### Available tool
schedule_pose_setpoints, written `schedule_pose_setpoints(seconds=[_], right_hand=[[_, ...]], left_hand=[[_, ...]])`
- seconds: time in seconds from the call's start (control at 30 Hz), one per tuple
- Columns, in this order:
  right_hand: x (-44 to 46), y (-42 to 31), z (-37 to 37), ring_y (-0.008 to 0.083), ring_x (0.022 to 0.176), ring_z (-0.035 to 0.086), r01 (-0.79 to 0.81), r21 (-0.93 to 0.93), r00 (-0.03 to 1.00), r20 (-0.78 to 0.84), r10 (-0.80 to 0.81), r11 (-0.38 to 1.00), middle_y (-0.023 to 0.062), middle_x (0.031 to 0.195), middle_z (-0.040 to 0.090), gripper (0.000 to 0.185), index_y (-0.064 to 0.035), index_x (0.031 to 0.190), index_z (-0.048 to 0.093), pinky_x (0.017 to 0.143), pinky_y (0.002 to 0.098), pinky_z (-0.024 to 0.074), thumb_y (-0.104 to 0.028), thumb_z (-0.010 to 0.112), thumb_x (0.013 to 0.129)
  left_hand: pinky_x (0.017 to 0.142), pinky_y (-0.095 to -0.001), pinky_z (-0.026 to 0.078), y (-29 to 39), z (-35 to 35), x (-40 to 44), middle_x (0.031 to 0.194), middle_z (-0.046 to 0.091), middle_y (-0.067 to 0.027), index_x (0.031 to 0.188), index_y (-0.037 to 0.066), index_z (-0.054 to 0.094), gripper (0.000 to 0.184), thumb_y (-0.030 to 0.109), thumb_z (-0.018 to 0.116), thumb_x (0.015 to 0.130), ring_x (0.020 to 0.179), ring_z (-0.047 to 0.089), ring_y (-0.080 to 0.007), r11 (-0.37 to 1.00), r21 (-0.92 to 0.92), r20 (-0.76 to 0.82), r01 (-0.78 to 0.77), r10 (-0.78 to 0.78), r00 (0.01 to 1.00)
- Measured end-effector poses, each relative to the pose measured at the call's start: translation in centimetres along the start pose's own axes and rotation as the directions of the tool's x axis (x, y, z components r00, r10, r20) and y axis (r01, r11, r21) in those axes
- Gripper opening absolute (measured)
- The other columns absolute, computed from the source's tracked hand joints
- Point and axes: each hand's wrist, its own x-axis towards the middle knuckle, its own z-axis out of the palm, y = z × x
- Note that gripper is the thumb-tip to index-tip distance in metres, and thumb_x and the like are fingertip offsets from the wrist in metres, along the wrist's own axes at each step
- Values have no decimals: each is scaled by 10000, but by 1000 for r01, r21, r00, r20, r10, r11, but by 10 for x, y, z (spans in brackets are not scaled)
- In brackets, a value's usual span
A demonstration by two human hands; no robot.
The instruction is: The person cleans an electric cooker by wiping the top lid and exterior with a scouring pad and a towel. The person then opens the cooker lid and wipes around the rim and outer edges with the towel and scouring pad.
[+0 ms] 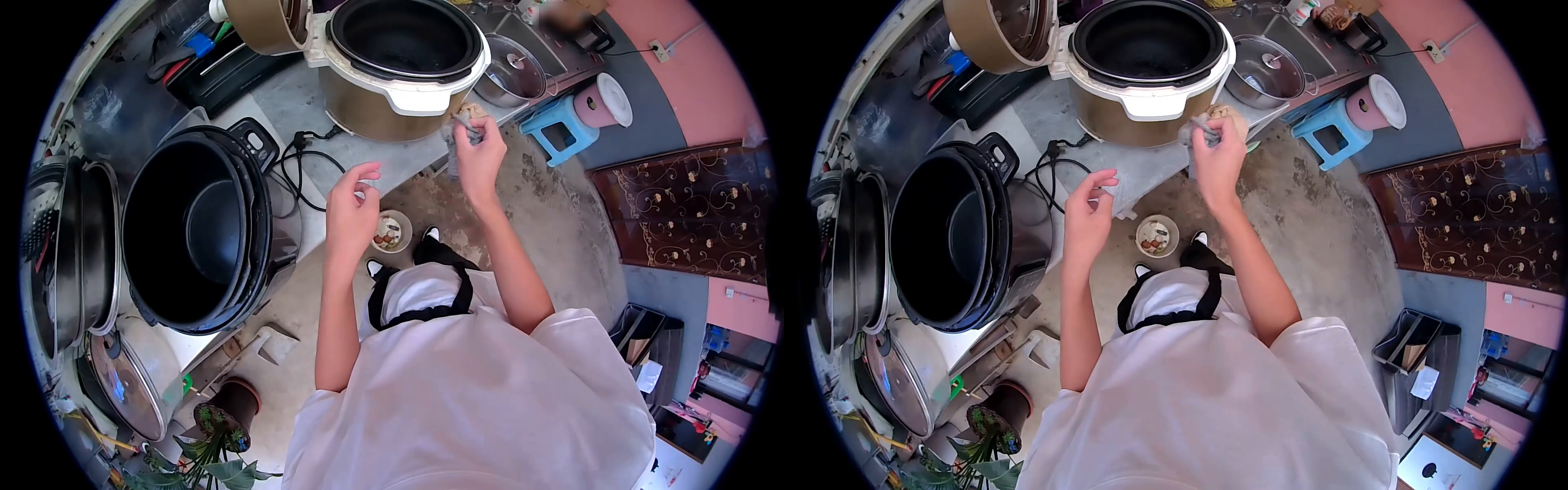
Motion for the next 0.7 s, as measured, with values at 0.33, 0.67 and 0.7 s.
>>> schedule_pose_setpoints(seconds=[0.33,0.67,0.7], right_hand=[[15,22,-57,46,732,535,-451,78,631,732,255,889,-2,882,594,269,-56,1126,601,588,234,440,-176,679,898],[39,117,-14,281,1157,517,228,-102,837,529,-142,968,128,1247,554,559,-122,1337,518,894,403,458,-212,722,824],[37,141,0,323,1206,478,361,-364,914,319,-249,859,119,1291,519,552,-131,1303,538,926,473,429,-235,737,799]], left_hand=[[804,-288,522,-1,55,20,1132,650,-93,1297,29,530,375,194,579,963,1010,636,-175,901,-297,314,318,-222,923],[864,-350,553,-40,77,15,1112,645,-81,1228,37,536,280,108,554,958,1004,649,-189,605,-697,188,385,-365,912],[869,-341,548,-35,73,14,1111,647,-80,1219,33,540,274,103,557,955,1000,648,-184,607,-697,165,382,-382,909]])
